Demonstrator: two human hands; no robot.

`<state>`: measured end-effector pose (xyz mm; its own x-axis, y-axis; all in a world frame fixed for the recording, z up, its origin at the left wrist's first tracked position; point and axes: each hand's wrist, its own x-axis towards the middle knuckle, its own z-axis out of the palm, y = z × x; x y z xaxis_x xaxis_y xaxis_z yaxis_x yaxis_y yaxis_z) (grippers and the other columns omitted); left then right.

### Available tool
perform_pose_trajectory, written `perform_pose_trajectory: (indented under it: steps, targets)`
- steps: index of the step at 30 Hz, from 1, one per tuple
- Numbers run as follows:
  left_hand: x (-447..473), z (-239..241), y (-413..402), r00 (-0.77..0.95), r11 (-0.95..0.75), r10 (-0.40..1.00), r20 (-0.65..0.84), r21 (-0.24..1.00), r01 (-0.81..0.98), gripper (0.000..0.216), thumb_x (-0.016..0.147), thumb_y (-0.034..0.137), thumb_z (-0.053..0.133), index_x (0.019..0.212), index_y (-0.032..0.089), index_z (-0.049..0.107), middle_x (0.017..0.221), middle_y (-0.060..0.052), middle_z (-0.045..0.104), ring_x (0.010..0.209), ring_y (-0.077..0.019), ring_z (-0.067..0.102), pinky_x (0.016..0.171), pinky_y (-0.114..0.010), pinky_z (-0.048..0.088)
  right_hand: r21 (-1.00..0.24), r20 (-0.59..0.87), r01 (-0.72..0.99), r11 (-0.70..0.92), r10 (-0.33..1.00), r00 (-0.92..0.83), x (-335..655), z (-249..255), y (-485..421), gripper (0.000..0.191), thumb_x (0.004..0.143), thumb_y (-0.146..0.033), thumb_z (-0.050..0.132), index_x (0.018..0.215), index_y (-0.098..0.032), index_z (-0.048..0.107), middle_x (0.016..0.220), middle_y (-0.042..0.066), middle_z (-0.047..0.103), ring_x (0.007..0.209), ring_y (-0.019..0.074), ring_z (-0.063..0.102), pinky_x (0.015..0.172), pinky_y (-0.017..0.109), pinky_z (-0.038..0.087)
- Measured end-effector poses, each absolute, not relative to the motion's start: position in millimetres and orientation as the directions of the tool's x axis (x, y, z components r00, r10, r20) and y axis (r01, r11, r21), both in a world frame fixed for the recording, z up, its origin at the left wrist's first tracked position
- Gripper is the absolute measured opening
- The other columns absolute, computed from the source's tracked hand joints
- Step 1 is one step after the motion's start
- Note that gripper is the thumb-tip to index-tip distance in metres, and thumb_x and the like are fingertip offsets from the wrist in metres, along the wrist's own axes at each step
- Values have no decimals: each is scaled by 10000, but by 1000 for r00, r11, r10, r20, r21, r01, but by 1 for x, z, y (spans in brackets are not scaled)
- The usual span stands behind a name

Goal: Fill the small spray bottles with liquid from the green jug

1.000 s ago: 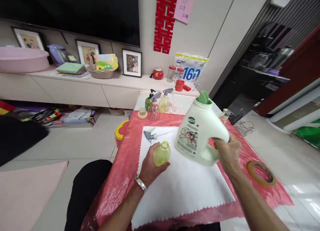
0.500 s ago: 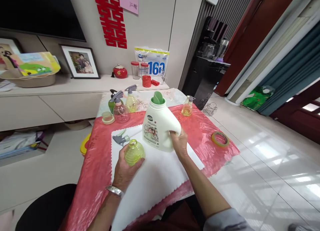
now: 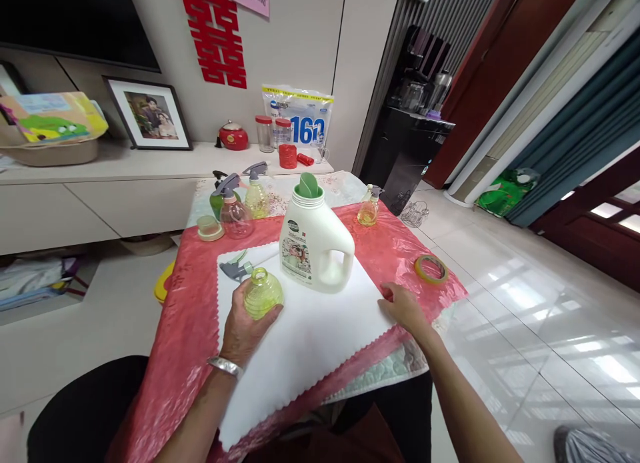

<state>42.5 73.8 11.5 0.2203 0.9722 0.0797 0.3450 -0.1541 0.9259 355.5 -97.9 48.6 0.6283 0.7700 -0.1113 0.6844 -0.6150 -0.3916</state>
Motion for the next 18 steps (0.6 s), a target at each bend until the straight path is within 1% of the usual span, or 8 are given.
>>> perform_pose_trajectory:
  steps: [2,4,6,8,10,13,16,18]
  targets:
    - [43,11,74,220,-149,972,77,932,332,775,689,443,788,1350,223,448,1198,-82,661,1031,-284,686,901,-456,571,-336,-129,699,-631,766,630,360,46,-109,306,951,-396,627,1138,-154,629,1089,61,657,938,184,647,846,402,565]
    - [43,10,74,215,-146,973,81,940,308,799,665,436,804,1346,205,453,1202,-95,660,1042,-284,683,900,-435,566,-295,-112,719,-629,770,628,361,45,-116,308,950,-396,628,1142,-155,627,1086,61,657,940,184,646,849,403,563]
    - [43,10,74,219,-143,972,84,952,270,807,648,425,811,1339,202,459,1192,-93,663,1044,-285,682,900,-425,561,-270,-55,744,-611,781,622,357,47,-119,305,951,-392,625,1147,-159,622,1094,62,649,953,189,639,858,410,557]
    - [43,10,73,240,-140,967,86,967,215,809,641,424,817,1334,207,462,1185,-91,663,1042,-287,678,912,-441,553,-271,35,780,-564,804,594,348,50,-118,286,957,-363,607,1155,-157,612,1088,67,639,981,203,627,882,431,540]
    - [43,11,73,239,-149,966,99,969,199,827,628,449,828,1336,231,460,1240,-84,647,1099,-280,659,962,-441,534,-312,120,830,-462,848,517,332,51,-113,262,963,-306,558,1165,-147,608,1043,85,638,995,230,620,901,454,521]
    - [42,13,73,272,-134,958,95,983,129,881,632,471,842,1363,214,422,1336,-127,587,1235,-310,583,1063,-498,459,-427,181,879,-211,933,312,293,50,-100,276,963,-280,481,1171,-157,616,979,100,647,923,231,642,862,418,530]
    - [39,15,75,312,-110,947,75,989,95,928,605,536,856,1363,221,424,1306,-109,603,1210,-294,603,1050,-474,472,-543,190,839,37,978,80,249,47,-88,262,978,-280,456,1163,-209,628,980,69,659,849,185,660,792,339,552]
    - [35,17,77,359,-77,932,51,995,59,956,592,553,870,1370,226,420,1265,-93,627,1179,-287,619,1025,-462,488,-593,198,792,150,980,-37,227,47,-80,240,976,-251,469,1141,-232,642,962,49,671,831,166,668,764,304,561]
